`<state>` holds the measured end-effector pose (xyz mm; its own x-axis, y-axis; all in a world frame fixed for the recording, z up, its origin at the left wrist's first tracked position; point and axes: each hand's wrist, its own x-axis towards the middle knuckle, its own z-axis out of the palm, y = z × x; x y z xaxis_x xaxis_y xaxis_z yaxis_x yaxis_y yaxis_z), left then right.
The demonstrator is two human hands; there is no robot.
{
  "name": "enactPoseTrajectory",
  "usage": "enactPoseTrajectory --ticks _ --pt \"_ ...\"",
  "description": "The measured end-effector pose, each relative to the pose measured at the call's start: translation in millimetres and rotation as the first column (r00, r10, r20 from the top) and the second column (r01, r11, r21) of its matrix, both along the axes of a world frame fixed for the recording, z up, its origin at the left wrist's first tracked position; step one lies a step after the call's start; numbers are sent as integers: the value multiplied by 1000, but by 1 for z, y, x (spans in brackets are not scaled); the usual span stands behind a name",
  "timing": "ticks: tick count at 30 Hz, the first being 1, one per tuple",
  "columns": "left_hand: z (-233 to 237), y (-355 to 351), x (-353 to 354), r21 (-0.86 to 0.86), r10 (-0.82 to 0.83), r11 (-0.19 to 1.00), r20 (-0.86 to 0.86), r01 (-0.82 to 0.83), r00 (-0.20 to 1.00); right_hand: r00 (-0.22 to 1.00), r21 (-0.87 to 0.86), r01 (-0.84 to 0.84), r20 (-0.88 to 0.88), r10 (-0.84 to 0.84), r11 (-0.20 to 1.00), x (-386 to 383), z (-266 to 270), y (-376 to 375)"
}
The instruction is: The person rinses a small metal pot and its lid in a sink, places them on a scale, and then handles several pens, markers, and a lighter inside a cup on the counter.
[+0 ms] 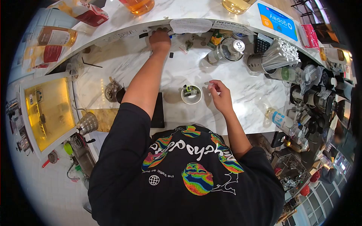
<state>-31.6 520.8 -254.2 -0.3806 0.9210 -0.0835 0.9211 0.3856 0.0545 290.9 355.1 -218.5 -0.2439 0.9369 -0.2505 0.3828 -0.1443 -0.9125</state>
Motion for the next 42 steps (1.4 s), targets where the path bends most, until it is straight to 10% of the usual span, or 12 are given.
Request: enactPoseTrajectory --ticks 10,20,29,42 --pt "-3 -42 23 286 -123 955 140 79 982 1000 55 9 8 -10 998 -1 13 -10" --pt "46 -146 92 603 -205 757 584 -251 785 1000 194 2 30 -8 981 16 26 -50" --pt "139 -263 89 573 -306 754 739 -321 600 995 169 89 36 -97 981 27 26 -92" --pt "150 -403 42 404 -346 813 914 -420 210 988 209 157 -32 -154 965 -5 43 -113"
